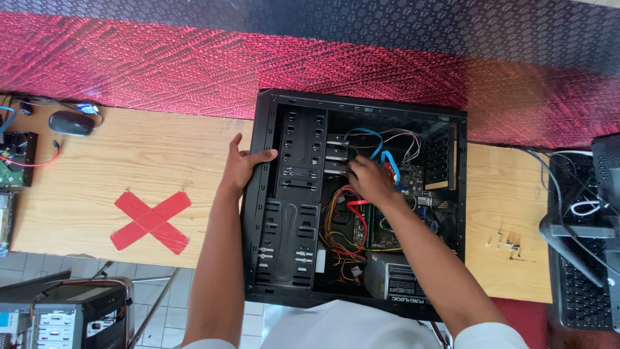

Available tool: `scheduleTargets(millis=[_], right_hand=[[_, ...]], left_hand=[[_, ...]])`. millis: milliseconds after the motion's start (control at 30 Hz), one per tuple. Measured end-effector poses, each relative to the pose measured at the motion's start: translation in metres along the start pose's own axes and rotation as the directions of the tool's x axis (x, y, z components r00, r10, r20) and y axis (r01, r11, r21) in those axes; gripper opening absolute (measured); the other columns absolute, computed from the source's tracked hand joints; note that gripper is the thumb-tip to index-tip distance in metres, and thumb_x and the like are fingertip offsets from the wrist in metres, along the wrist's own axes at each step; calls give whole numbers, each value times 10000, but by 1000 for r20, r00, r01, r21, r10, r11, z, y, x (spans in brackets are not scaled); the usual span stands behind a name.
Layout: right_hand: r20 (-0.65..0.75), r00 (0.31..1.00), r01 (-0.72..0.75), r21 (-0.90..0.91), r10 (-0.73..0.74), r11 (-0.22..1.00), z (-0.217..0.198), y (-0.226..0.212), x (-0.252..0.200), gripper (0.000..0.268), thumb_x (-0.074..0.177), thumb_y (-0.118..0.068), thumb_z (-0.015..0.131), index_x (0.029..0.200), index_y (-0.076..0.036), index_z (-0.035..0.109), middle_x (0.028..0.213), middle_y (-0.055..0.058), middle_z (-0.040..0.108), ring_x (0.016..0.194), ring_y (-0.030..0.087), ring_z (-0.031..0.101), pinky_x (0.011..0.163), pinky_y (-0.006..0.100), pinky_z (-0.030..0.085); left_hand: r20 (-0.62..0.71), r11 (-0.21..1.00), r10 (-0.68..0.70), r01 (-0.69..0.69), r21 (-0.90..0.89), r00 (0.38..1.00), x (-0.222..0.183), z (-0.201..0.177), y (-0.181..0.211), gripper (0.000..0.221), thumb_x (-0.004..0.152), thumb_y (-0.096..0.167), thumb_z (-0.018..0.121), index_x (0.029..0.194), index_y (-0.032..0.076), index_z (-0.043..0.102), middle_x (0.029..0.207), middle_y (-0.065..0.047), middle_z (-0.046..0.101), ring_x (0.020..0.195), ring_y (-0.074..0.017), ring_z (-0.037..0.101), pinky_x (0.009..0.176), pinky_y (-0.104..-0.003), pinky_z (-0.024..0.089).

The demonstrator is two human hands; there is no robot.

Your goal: The person connects several internal data and power cables to a motherboard and storage drives inside a computer case, then slides the side panel onto the case and prepares to secure it.

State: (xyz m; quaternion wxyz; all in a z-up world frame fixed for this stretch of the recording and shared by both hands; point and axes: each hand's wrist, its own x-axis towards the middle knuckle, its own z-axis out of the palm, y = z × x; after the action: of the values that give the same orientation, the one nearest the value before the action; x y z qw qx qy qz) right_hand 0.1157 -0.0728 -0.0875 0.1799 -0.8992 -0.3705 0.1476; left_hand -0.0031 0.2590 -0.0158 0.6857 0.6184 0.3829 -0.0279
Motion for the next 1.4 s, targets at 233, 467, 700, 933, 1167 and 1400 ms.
scheduleTargets(millis=[233,467,700,933,1167,1400], right_hand=[[-47,999,21,13,-21,1000,-9,-4,-2,164,930,-242,693,1057,-140,715,1006,75,703,995,318,712,835,431,588],[-24,1000,-7,66,8,998,-8,1,-1,160,927,-285,652,1010,-160,708,950,68,711,947,343,720,772,476,595],[-32,998,48,-1,-48,999,-31,-1,-5,139,910,-159,616,976,-125,734,938,94,747,925,340,743,786,461,610],[-148,988,80,273,-40,959,-65,45,-20,123,937,-92,654,1051,-80,697,979,134,727,932,376,727,802,467,601],[-261,960,-64,144,100,987,-109,54,-26,319,901,-114,657,1212,-182,644,1018,107,710,941,383,689,793,504,554],[-52,999,-13,-383,-7,924,-17,52,1,287,930,-135,549,1203,-220,573,1044,53,612,844,328,732,694,484,615]], left_hand=[[-88,995,18,-9,101,996,1,-1,-3,1374,524,409,1033,1637,157,266,1306,-184,602,956,-368,737,715,-437,667],[-151,452,527,-126,883,836,-95,124,51,1068,741,490,849,1611,126,349,1581,-231,358,1501,-500,248,1104,-787,227],[159,84,292,-191,978,943,-90,176,40,938,932,686,496,1684,231,170,1741,-216,44,1570,-520,-15,1014,-908,24],[151,92,282,-183,979,947,-77,182,25,891,923,673,463,1677,284,191,1748,-201,16,1574,-510,-36,991,-921,-47],[187,117,315,-234,965,930,-61,181,7,915,921,677,474,1683,285,154,1734,-213,-86,1546,-541,-145,964,-944,-18],[200,100,295,-238,966,934,-58,175,8,913,935,711,426,1684,281,129,1729,-223,-91,1542,-551,-150,953,-954,-14]])
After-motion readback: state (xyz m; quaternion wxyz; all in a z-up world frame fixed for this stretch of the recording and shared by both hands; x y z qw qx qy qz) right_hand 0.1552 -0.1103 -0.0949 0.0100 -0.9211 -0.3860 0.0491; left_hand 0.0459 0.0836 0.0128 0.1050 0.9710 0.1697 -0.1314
